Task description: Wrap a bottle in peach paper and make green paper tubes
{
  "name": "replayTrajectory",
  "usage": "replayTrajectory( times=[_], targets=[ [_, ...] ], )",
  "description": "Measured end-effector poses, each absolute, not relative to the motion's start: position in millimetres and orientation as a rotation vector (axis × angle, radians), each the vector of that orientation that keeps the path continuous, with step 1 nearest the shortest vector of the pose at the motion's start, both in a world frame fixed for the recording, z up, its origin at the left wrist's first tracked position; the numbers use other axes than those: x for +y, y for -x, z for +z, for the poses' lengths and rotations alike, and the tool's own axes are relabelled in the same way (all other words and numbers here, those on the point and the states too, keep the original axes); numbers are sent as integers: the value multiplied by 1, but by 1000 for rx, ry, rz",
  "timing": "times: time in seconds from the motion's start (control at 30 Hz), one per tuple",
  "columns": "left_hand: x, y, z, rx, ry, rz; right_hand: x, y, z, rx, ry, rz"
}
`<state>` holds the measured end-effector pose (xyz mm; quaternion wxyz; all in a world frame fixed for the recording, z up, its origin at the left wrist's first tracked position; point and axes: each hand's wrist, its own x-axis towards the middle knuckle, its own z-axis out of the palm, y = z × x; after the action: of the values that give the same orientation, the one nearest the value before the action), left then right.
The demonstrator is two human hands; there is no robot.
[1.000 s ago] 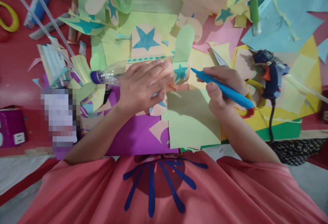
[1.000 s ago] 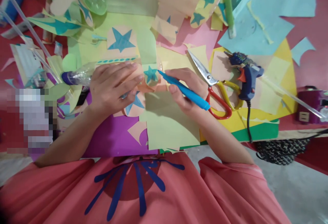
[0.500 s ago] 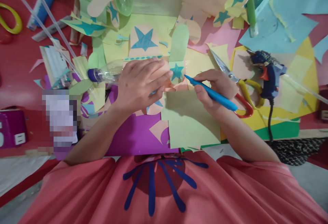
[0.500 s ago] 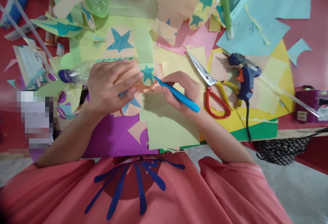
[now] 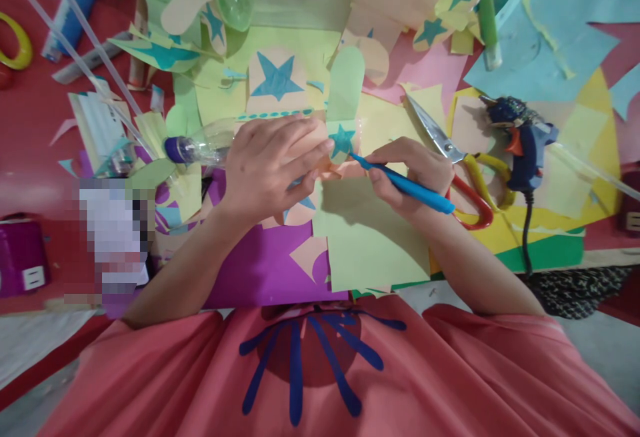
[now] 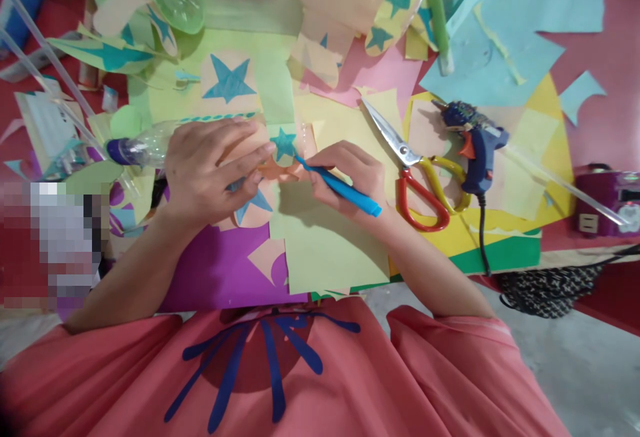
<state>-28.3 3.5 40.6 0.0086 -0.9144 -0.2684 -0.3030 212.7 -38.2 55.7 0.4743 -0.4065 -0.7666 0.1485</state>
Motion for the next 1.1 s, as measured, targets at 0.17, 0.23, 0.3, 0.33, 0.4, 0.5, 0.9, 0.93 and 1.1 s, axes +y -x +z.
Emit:
replayTrajectory(
  times=[0.17,0.23,0.3,0.33,0.4,0.5,0.9,0.93,1.1],
  targets=[
    [4,27,43,-933,2926,-889,-38,-212,55,-1862,1000,365],
    [3,26,44,-1046,3009,-909,-39,-212,55,-1879,995,377],
    [3,25,44,-1079,3025,-970,-39,-213,55,-1892,1002,384],
    [3,24,44,-1089,3024,-1009,-39,-213,55,-1895,1006,384],
    [3,22,45,-1172,3025,-1099,-39,-213,55,-1895,1006,385],
    [2,20,46,-1350,3033,-1194,-39,-213,56,-1898,977,394],
    [2,24,45,-1203,3038,-1040,-38,-214,56,-1882,997,381],
    [2,24,45,-1212,3033,-1043,-38,-214,57,-1890,995,376],
    [1,23,45,-1113,2989,-997,-38,-213,57,-1899,1018,347]
  ],
)
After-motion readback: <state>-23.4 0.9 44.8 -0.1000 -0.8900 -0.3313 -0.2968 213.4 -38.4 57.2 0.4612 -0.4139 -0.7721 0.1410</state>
